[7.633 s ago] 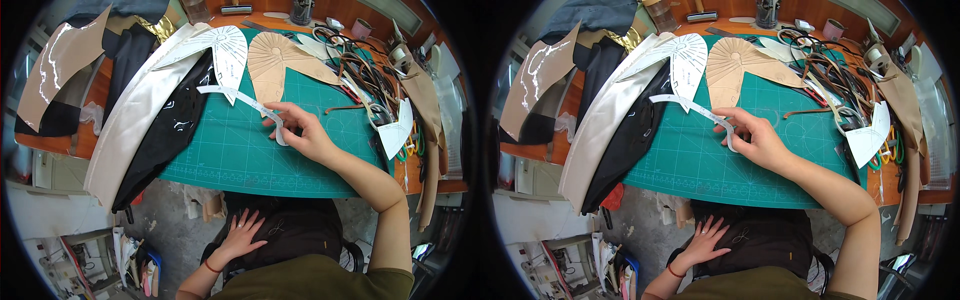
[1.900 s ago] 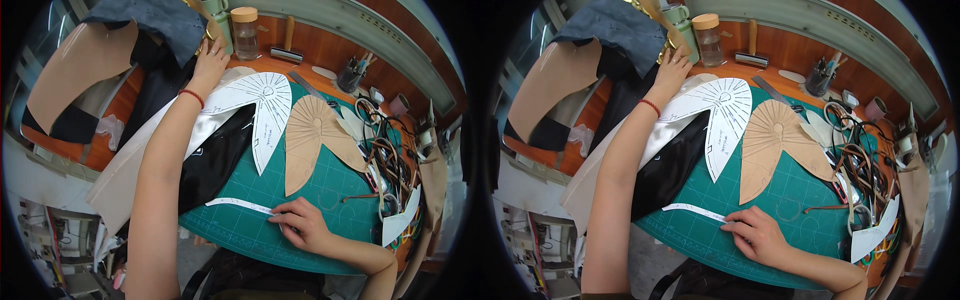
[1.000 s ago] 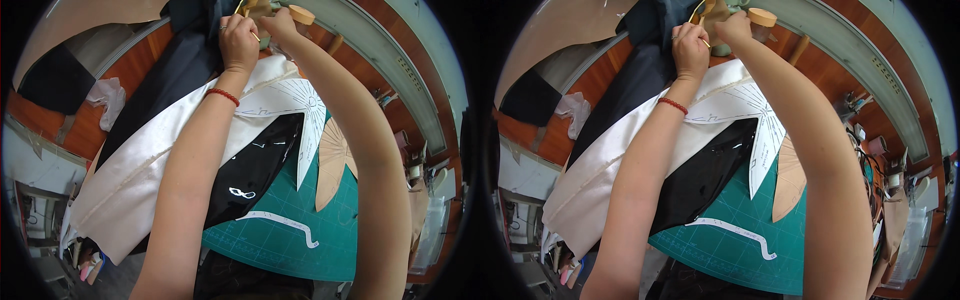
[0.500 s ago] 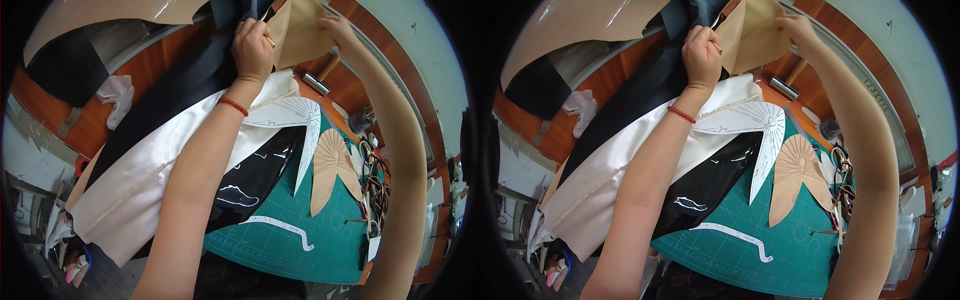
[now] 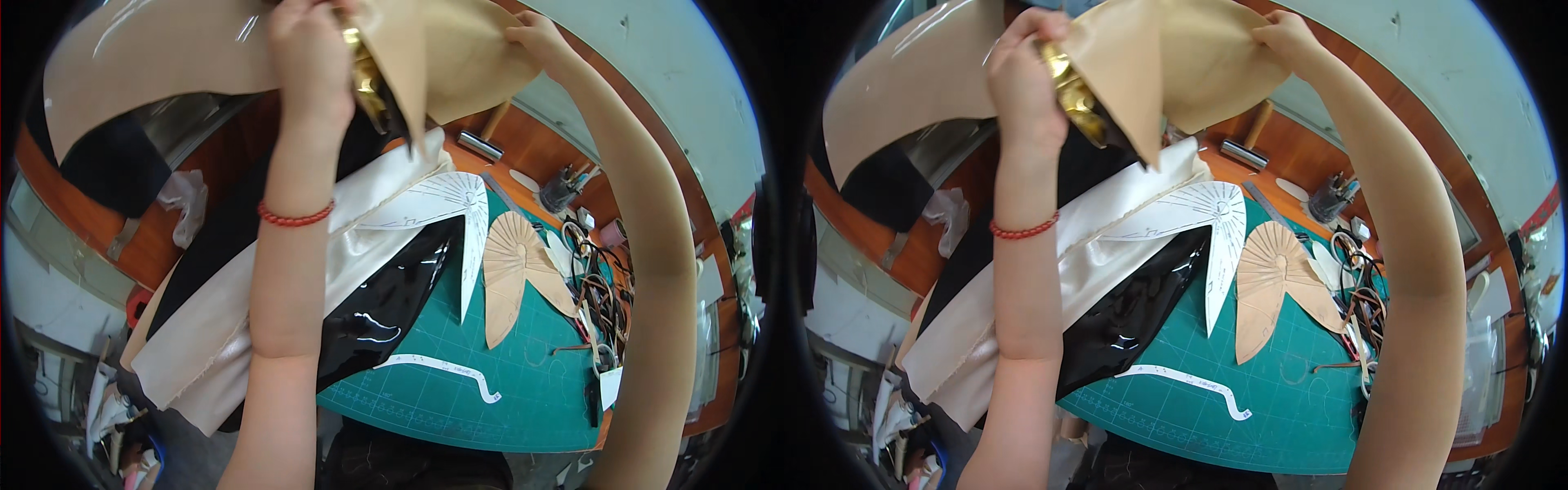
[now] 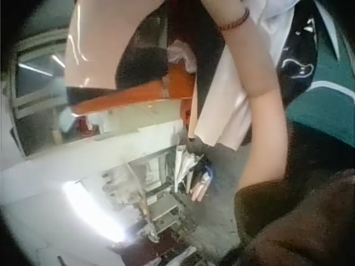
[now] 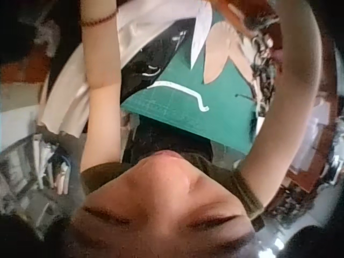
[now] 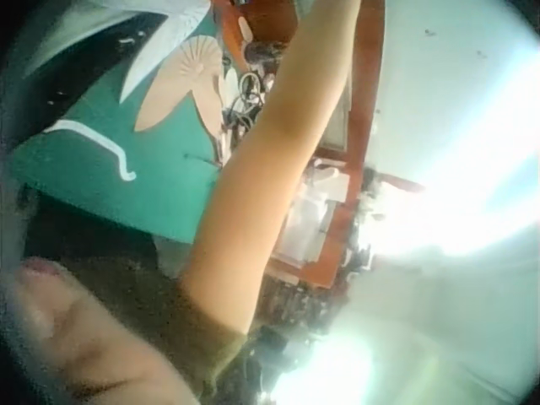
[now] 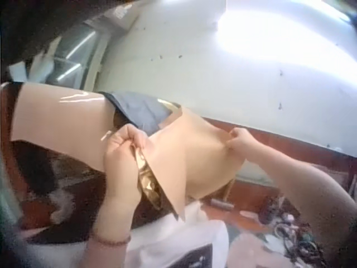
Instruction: The person aligns a curved paper template on a piece of brown fabric and traces its outline with a pen. They then use scissors to cut the fabric along the marked line, separating the shaped piece from the main roll.
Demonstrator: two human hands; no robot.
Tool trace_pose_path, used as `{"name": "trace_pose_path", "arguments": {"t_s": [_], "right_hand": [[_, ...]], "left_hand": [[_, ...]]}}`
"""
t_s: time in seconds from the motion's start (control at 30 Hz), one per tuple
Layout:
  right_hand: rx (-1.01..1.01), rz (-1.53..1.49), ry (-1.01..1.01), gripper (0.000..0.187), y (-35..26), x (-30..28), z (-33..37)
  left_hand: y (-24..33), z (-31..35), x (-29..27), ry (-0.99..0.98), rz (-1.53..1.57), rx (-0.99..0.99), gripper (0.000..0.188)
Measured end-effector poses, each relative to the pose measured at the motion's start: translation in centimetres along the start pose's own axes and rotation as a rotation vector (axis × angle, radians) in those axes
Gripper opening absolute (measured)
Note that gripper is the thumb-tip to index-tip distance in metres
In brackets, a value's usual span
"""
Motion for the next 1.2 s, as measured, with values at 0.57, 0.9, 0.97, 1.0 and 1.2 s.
{"name": "trace_pose_path", "arguments": {"t_s": [0.57,0.9,0.97,1.0,1.2], "right_hand": [[0.003,0.008,-0.076,0.035,-1.9,3.2,3.1],[-0.070,-0.744,-0.412,0.028,-4.9,7.0,5.8],[-0.158,-0.640,-0.460,0.036,-5.7,7.0,5.3],[-0.133,-0.653,-0.509,0.036,-5.6,7.0,5.3],[0.135,-0.800,-0.750,0.038,-5.4,4.8,3.7]], "left_hand": [[-0.9,1.3,3.3,-0.258,-0.413,0.020,0.023],[-1.3,5.4,10.2,-0.642,-0.946,0.177,0.009],[-3.0,5.1,10.2,-0.615,-0.918,0.012,0.006],[-3.6,4.6,10.1,-0.570,-0.931,-0.062,0.002],[-9.6,-1.5,10.9,-0.305,-0.772,-0.443,0.081]]}}
Point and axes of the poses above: each hand's wrist, its own z-axis away from the middle knuckle, its own x-axis out of the palm, y = z × x, the point moved 8 cm from there along -z, towards the middle knuckle, and after that the axes turned 10 degrees about z, right-handed, at the moved point
